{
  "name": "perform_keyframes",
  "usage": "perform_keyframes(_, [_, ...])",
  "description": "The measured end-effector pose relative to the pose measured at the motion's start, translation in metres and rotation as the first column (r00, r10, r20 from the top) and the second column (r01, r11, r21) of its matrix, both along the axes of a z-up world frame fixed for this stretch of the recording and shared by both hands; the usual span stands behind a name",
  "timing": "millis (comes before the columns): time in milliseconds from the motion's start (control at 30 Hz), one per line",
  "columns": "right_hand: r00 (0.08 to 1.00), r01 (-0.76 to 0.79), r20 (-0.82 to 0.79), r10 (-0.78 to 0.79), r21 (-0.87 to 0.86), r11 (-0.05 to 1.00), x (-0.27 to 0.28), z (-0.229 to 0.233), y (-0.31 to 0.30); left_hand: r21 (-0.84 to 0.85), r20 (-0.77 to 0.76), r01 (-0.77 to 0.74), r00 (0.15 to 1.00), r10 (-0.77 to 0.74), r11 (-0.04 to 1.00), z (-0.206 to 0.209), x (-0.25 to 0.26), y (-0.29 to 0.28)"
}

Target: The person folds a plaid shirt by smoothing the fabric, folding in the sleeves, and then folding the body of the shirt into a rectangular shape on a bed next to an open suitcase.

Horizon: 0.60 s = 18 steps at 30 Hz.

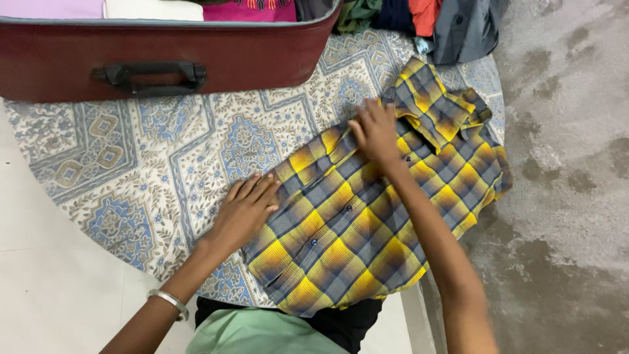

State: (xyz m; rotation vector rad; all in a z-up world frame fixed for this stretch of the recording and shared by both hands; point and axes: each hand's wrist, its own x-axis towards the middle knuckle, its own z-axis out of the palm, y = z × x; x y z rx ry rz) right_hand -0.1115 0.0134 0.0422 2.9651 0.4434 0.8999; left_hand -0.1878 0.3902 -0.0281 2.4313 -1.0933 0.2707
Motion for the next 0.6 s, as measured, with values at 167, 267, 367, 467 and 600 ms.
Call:
perform_keyframes(167, [0.932,0.340,-0.078,-0.353,-0.145,0.929,-0.014,-0.015,-0.095,0.047,-0.053,-0.042,0.998,0.044,0.998,0.003,-0.004,0.010])
perform_keyframes(267, [0.905,0.367,-0.118,-0.409,-0.266,0.891,-0.035,-0.009,-0.134,0.047,-0.029,-0.050,0.998,0.051,0.998,0.000,-0.004,0.008])
perform_keyframes(367, [0.886,0.422,-0.178,-0.429,-0.077,0.903,-0.056,-0.002,-0.156,0.047,-0.019,-0.051,0.998,0.052,0.998,0.001,-0.005,0.008])
perform_keyframes(467, [0.875,0.460,-0.134,-0.466,-0.075,0.885,-0.064,-0.003,-0.162,0.060,-0.019,-0.057,0.998,0.058,0.997,0.005,-0.003,0.008])
perform_keyframes(600, [0.887,0.436,-0.118,-0.446,-0.099,0.895,-0.064,-0.007,-0.162,0.036,-0.036,-0.058,0.998,0.060,0.998,0.011,-0.008,0.008])
